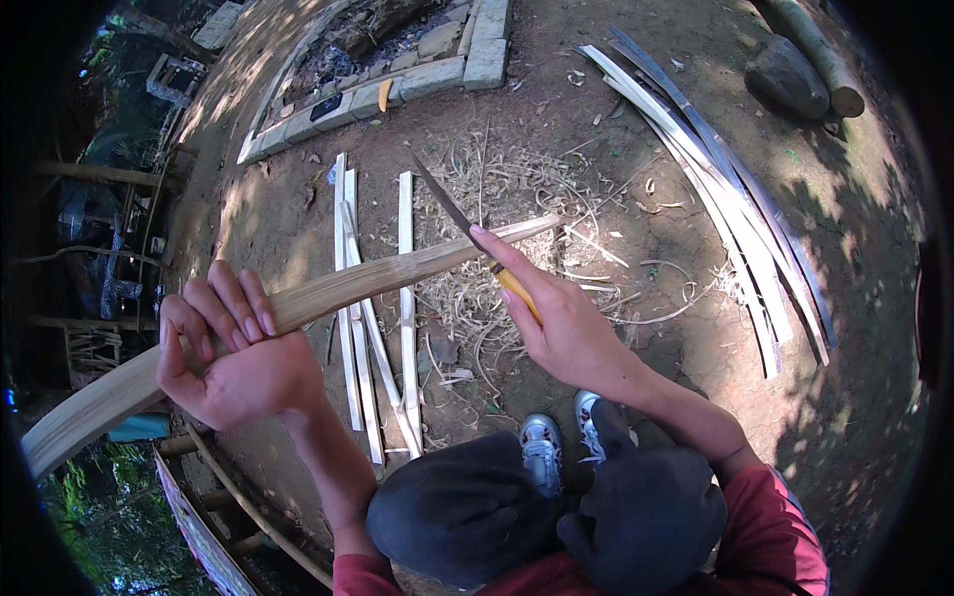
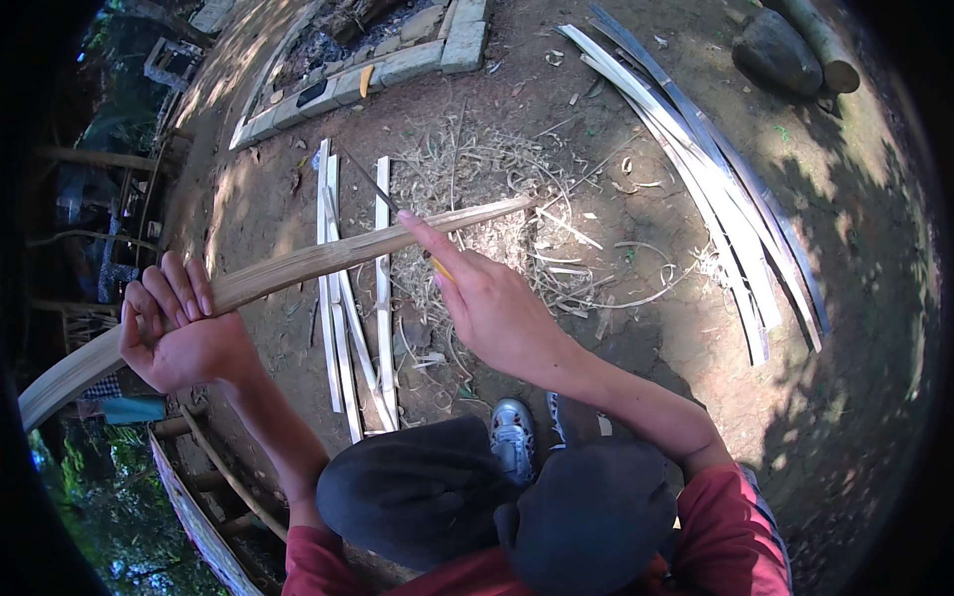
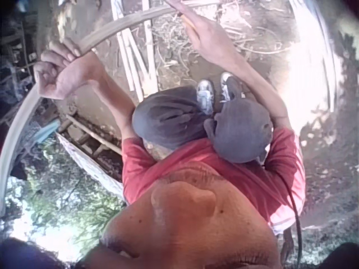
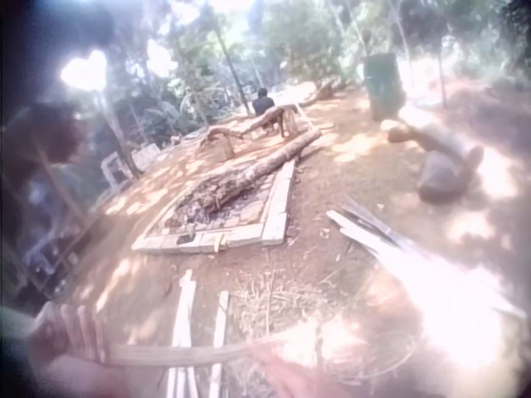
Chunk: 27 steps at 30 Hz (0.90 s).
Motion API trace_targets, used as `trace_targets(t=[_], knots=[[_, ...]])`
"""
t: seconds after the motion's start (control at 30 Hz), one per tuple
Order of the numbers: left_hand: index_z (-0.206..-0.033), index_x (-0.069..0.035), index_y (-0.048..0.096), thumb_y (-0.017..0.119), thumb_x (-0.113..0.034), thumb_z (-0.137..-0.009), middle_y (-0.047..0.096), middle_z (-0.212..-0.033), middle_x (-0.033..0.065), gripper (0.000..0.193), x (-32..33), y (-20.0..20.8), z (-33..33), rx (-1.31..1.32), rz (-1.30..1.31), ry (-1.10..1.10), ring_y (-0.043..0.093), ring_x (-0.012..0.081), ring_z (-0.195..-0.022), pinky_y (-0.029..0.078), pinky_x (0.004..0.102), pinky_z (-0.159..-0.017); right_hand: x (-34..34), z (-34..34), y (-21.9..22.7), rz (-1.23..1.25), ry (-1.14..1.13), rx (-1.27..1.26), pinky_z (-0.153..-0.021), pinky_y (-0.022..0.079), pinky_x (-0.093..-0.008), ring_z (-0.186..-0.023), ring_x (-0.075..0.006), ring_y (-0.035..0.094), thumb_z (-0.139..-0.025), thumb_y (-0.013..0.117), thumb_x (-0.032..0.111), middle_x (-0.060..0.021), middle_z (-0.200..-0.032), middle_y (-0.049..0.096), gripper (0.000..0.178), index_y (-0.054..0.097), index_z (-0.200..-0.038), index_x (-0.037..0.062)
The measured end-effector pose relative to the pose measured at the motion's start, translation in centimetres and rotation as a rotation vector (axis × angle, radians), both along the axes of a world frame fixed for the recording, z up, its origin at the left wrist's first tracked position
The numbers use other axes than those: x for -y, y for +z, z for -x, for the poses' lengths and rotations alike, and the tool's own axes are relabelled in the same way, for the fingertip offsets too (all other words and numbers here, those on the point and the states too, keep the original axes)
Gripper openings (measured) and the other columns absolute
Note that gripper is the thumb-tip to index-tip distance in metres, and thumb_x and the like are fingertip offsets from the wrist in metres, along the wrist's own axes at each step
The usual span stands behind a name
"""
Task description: The person uses a saw to cut into a piece of wood while holding it by hand.
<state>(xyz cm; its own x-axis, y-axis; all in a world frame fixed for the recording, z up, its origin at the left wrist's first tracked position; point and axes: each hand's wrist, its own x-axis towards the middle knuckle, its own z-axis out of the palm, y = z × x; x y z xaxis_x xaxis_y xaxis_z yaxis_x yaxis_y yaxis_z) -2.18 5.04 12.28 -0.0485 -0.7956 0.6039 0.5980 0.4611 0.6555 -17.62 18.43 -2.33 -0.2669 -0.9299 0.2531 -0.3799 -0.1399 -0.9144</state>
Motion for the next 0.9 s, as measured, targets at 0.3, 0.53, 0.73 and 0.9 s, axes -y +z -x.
trace_targets(t=[0.3,0.53,0.73,0.9], knots=[[-0.062,-0.017,0.029,0.045,-0.026,-0.091,0.026,-0.050,-0.0014,0.033,-0.3,-1.4,0.6,0.025,0.091,0.003,0.024,0.0089,-0.043,0.024,0.0206,-0.037,-0.5,-1.7,0.3,-0.040,0.068,-0.265,-0.057,0.056,-0.0431,-0.057,-0.0320,0.063,-0.095,0.053,0.007,-0.0183,-0.082,0.058,0.074,0.019,-0.158,0.0247],[-0.061,-0.018,0.027,0.047,-0.024,-0.087,0.026,-0.052,-0.0015,0.033,-2.1,-1.5,0.7,0.033,0.028,-0.031,0.025,0.0099,-0.046,0.021,0.0219,-0.039,-0.8,-1.9,0.4,-0.049,0.058,-0.450,-0.044,0.054,-0.0334,-0.050,-0.0189,0.058,-0.090,0.052,-0.002,-0.0181,-0.083,0.056,0.083,0.015,-0.159,0.0280],[-0.061,-0.018,0.028,0.047,-0.024,-0.087,0.027,-0.053,-0.0013,0.032,-1.8,-1.9,-0.8,0.051,0.032,-0.013,0.025,0.0102,-0.047,0.020,0.0223,-0.039,-1.0,-3.3,1.1,-0.017,0.064,-0.452,-0.042,0.051,-0.0334,-0.046,-0.0186,0.053,-0.089,0.054,0.000,-0.0121,-0.077,0.050,0.080,0.024,-0.157,0.0294],[-0.060,-0.018,0.027,0.046,-0.023,-0.086,0.026,-0.052,-0.0016,0.032,-2.7,-1.9,0.2,0.005,0.026,0.003,0.025,0.0106,-0.046,0.020,0.0223,-0.039,-0.7,-2.6,-0.6,0.008,-0.046,-0.528,-0.040,0.050,-0.0343,-0.045,-0.0195,0.050,-0.090,0.057,0.003,-0.0104,-0.074,0.048,0.078,0.027,-0.156,0.0293]])
